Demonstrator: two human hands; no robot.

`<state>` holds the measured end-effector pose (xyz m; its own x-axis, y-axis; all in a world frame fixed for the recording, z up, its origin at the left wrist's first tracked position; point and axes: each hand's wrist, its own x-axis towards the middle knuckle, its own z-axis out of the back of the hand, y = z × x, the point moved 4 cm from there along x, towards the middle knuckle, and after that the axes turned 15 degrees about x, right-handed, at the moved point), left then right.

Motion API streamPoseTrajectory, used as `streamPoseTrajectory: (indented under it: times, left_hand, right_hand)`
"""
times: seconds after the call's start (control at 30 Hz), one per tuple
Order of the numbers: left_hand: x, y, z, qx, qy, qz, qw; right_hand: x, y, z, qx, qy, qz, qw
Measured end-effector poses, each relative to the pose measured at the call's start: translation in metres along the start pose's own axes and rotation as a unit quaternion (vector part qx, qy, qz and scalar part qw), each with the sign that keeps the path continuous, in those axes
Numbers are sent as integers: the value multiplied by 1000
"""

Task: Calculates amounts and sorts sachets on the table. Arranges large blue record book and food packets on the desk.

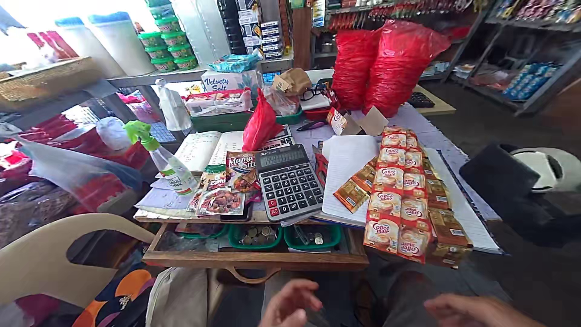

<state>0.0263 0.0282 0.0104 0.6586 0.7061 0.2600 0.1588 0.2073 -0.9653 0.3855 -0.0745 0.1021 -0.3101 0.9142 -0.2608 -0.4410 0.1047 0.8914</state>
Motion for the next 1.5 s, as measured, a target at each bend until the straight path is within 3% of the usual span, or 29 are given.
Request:
streamPoseTrajectory:
  times: [0.07,0.13,0.2,0.33,0.43,0.63,1.37,1.43,1.5]
  left_hand:
    - [-6,39,-19,-48,41,62,996]
    - [-7,59,-28,-75,77,93,990]
    - [-1,71,-28,-102,91,103,985]
    - [2,114,-27,-212,47,196,956]
    - [0,145,-21,-280,-14,284,917]
    - [4,145,-14,-346,-88,311,881]
    - [5,144,-12,-364,-82,290,881]
    - [3,141,-13,-333,-47,279,899]
    - [0,130,-13,-225,38,256,939]
  right_hand:
    - [5,-51,-1,-72,-42,-164,983]
    - [7,-97,-5,-132,-66,-319,936]
    - [11,-131,-19,-138,-110,-390,904]
    - [33,-200,-68,-116,-240,-321,909]
    - [48,-221,-88,-164,-330,-276,888]
    - [52,-228,-83,-162,-329,-286,885]
    - [53,-217,-83,-150,-315,-306,886]
    - [53,-219,-83,-150,-314,-314,883]
    - [53,-219,-83,-152,-309,-322,882]
